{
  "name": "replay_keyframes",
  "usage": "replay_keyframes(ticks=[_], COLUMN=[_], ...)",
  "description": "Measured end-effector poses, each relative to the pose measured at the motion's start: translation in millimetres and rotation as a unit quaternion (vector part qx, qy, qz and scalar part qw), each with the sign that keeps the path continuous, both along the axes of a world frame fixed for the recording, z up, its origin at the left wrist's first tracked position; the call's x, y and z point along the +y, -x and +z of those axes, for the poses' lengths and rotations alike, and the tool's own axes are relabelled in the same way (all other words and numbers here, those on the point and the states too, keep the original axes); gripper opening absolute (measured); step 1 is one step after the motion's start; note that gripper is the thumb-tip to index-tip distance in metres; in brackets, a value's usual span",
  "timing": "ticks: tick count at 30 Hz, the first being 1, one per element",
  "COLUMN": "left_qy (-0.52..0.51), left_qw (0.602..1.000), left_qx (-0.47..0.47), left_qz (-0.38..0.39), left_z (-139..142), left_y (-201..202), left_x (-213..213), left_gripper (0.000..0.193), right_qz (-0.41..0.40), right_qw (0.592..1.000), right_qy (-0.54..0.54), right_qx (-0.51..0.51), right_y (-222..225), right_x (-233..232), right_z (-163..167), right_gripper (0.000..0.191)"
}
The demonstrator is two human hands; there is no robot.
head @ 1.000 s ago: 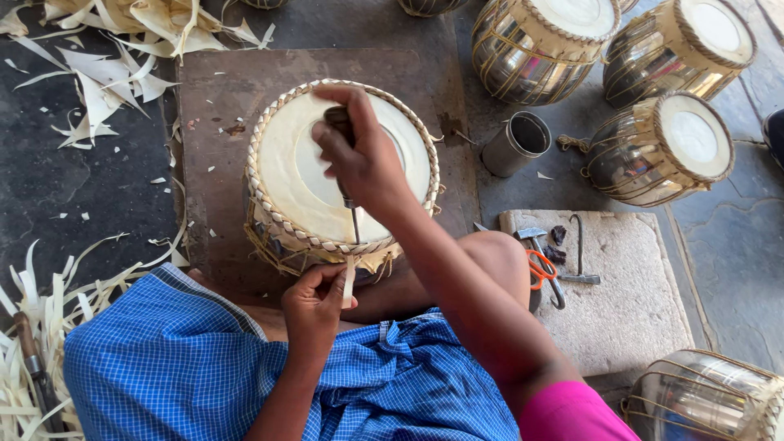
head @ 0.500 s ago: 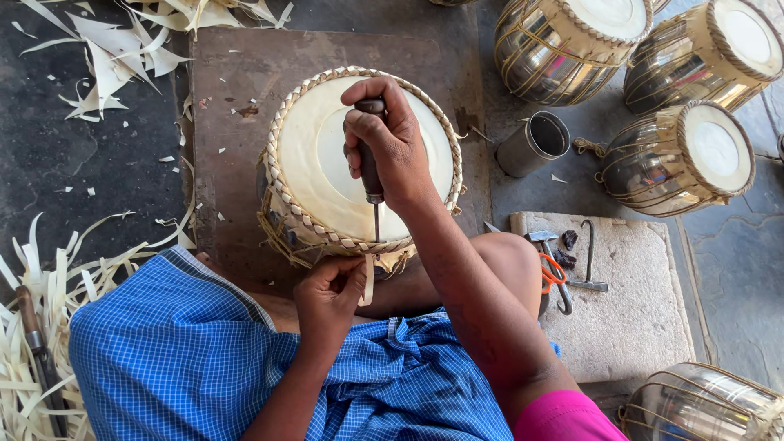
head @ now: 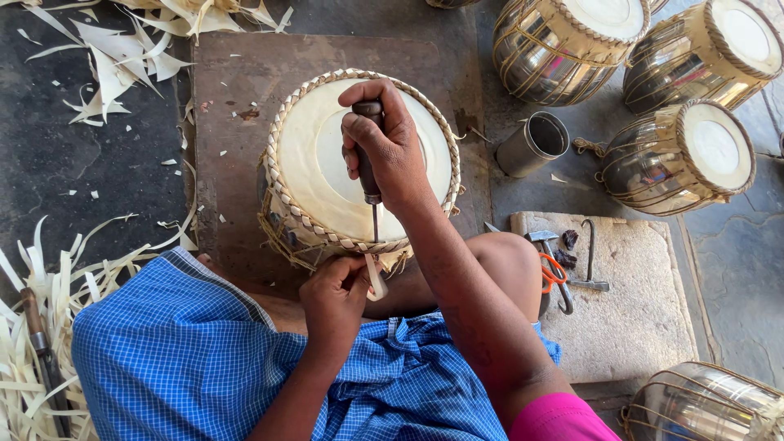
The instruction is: The person is repairing a drum by using an awl to tuck leather strips into the woven casing and smoothing the drum skin surface.
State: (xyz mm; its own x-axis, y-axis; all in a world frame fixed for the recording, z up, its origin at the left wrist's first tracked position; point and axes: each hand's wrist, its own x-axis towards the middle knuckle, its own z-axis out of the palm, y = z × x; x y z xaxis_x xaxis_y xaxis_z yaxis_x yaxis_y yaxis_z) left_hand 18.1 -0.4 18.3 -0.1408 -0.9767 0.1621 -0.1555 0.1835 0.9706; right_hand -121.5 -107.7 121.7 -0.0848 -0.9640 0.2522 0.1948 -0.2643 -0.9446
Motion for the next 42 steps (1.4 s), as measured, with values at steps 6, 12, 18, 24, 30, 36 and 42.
replay_keyframes(ticks=[6, 12, 18, 24, 30, 36, 42], left_qy=[-0.010, -0.016, 0.120, 0.394, 0.362, 0.350, 0.389], left_qw=[1.000, 0.998, 0.969, 0.872, 0.904, 0.904, 0.889], left_qx=[0.006, -0.059, -0.210, -0.288, -0.226, -0.244, -0.242], left_qz=[-0.012, -0.003, 0.053, -0.024, -0.042, -0.017, -0.012], left_z=[3.5, 3.5, 7.2, 15.6, 26.2, 15.0, 6.3], left_y=[0.1, 0.9, -6.3, -17.3, -7.8, 4.3, 9.7], left_x=[2.0, -2.7, -9.4, -26.0, -34.3, -36.3, -16.3], left_gripper=[0.007, 0.009, 0.034, 0.042, 0.044, 0.037, 0.041], right_qz=[0.001, 0.053, 0.116, -0.051, -0.067, -0.003, -0.124], right_qw=[1.000, 0.996, 0.975, 0.998, 0.993, 0.989, 0.981], right_qy=[0.001, 0.002, 0.024, 0.026, 0.008, -0.033, 0.152], right_qx=[-0.008, -0.074, -0.189, -0.026, -0.094, -0.141, -0.013], right_y=[1.8, 8.5, 23.7, 0.2, 4.1, 6.0, 74.5], right_x=[0.9, 1.1, 0.6, 16.0, 11.8, 0.2, -18.5], right_z=[1.2, -9.0, -12.9, -14.9, -18.7, 11.6, 68.8], right_gripper=[0.017, 0.018, 0.018, 0.038, 0.046, 0.048, 0.046])
